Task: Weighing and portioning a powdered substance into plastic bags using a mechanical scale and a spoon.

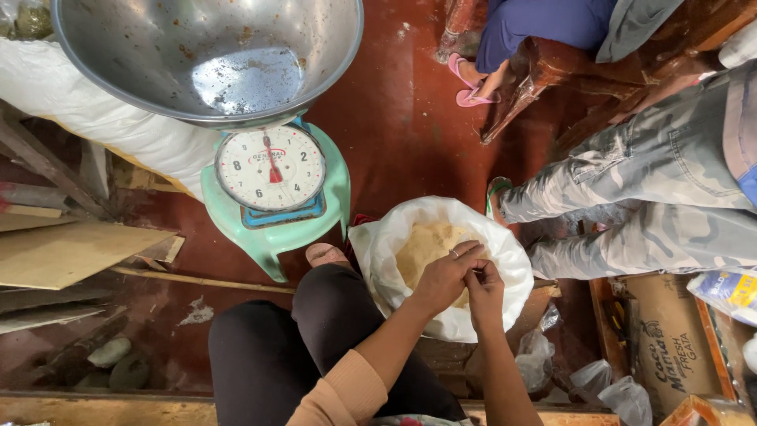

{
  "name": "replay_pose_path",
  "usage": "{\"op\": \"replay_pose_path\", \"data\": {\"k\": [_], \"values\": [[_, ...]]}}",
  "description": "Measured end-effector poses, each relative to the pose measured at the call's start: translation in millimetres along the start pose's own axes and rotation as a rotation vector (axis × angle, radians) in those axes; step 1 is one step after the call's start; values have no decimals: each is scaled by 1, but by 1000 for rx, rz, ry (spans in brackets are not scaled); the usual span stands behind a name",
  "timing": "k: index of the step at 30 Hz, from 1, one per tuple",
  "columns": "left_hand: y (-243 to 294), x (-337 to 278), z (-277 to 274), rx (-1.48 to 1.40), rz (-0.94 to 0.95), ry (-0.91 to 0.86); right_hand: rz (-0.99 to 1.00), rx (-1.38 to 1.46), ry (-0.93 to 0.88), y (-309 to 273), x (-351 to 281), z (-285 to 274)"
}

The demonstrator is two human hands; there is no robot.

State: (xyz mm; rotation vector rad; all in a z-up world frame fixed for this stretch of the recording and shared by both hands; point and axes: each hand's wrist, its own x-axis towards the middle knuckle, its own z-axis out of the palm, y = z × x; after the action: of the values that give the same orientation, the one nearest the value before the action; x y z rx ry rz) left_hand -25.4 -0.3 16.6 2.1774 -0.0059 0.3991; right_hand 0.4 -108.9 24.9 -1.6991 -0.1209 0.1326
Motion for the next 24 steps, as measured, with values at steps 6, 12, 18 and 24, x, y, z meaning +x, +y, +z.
{"op": "replay_pose_path", "data": {"k": [6, 12, 18, 24], "values": [[-12, 4, -2, 14, -50, -34, 105, 222, 107, 32, 15, -17], [-13, 2, 0, -41, -139, 34, 456, 767, 59, 24, 17, -23], [-32, 6, 12, -62, -138, 210, 368, 414, -127, 16, 9, -21], [-24, 8, 7, -656, -326, 165, 308, 318, 11, 35, 12, -22]]}}
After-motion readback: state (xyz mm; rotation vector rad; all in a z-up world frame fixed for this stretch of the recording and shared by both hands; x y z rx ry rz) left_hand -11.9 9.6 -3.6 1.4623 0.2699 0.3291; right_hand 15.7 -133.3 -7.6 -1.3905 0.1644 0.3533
